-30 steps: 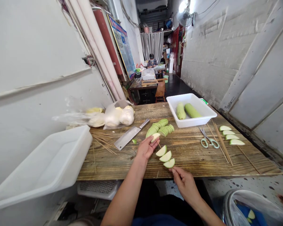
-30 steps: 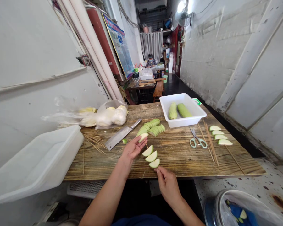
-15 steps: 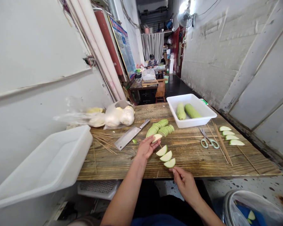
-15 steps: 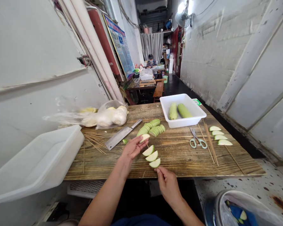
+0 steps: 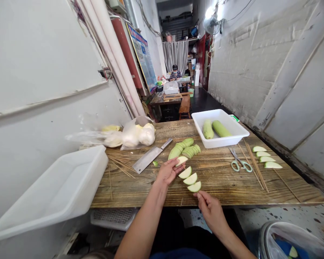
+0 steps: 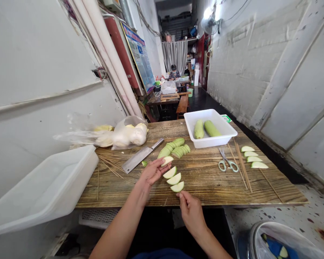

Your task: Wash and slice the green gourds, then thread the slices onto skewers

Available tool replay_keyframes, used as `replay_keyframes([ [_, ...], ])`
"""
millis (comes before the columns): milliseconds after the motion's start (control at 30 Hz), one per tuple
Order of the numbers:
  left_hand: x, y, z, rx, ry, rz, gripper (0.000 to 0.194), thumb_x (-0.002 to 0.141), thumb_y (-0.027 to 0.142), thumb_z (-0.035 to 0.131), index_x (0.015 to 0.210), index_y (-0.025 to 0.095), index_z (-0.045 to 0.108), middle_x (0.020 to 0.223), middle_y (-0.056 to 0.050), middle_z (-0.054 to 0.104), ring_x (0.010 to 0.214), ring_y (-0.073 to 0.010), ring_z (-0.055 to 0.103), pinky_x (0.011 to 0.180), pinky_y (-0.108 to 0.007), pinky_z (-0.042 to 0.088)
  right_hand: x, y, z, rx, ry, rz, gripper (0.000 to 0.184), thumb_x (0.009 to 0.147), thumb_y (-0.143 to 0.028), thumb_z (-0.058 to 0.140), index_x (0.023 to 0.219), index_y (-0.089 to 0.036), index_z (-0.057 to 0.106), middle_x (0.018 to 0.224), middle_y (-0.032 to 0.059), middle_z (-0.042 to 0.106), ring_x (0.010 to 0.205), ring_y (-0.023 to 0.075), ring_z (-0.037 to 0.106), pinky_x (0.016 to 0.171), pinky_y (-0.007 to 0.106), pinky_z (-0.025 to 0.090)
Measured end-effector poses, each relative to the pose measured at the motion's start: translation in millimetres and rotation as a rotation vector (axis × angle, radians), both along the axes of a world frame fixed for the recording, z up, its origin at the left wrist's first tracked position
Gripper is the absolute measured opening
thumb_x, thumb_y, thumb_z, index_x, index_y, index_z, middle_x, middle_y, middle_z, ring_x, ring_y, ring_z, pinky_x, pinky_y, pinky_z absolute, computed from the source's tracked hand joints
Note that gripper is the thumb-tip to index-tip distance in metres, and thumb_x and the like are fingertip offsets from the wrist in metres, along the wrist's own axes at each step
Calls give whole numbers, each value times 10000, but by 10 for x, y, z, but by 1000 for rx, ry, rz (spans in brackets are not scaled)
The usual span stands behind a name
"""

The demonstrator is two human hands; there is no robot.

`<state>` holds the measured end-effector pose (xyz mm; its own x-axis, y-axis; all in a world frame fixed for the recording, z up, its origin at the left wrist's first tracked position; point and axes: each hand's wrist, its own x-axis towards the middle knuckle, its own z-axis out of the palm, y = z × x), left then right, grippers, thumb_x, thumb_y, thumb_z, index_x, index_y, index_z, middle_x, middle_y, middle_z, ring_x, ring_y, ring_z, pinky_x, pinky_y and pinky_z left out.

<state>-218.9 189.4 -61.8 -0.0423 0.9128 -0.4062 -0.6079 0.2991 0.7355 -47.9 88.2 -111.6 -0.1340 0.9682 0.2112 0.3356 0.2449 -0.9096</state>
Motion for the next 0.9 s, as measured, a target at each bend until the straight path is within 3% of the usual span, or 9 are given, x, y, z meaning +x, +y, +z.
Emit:
replay_keyframes([
  [467,32,-39,-8,14,2,20,119,759,9,565,859,60,606,788,-123,700,746,-205,685,779,-360,551,-54,45,-92,28,-14,-42,394,903,-415,375,901,-150,666,481,-9,492,434,133,455,434,210,361],
  [667,105,-59,-44,-2,60,3,184,730,45,610,910,81,620,741,-70,689,594,-127,637,618,-255,535,-105,100,-88,1,47,-23,397,903,-428,375,898,-152,660,480,-18,465,440,126,432,422,205,339],
  [800,93,-82,-63,74,54,2,234,787,215,616,1007,137,590,948,-104,682,783,-165,660,699,-296,526,-102,121,-118,-18,131,-34,386,899,-436,397,914,-142,647,502,-27,440,463,117,422,433,204,328],
  [900,78,-136,-151,206,179,177,311,810,334,599,1084,190,569,1099,-101,643,994,-169,619,858,-305,471,-57,146,-124,-32,222,-84,388,905,-436,396,932,-127,629,513,-49,392,456,99,381,439,201,311],
])
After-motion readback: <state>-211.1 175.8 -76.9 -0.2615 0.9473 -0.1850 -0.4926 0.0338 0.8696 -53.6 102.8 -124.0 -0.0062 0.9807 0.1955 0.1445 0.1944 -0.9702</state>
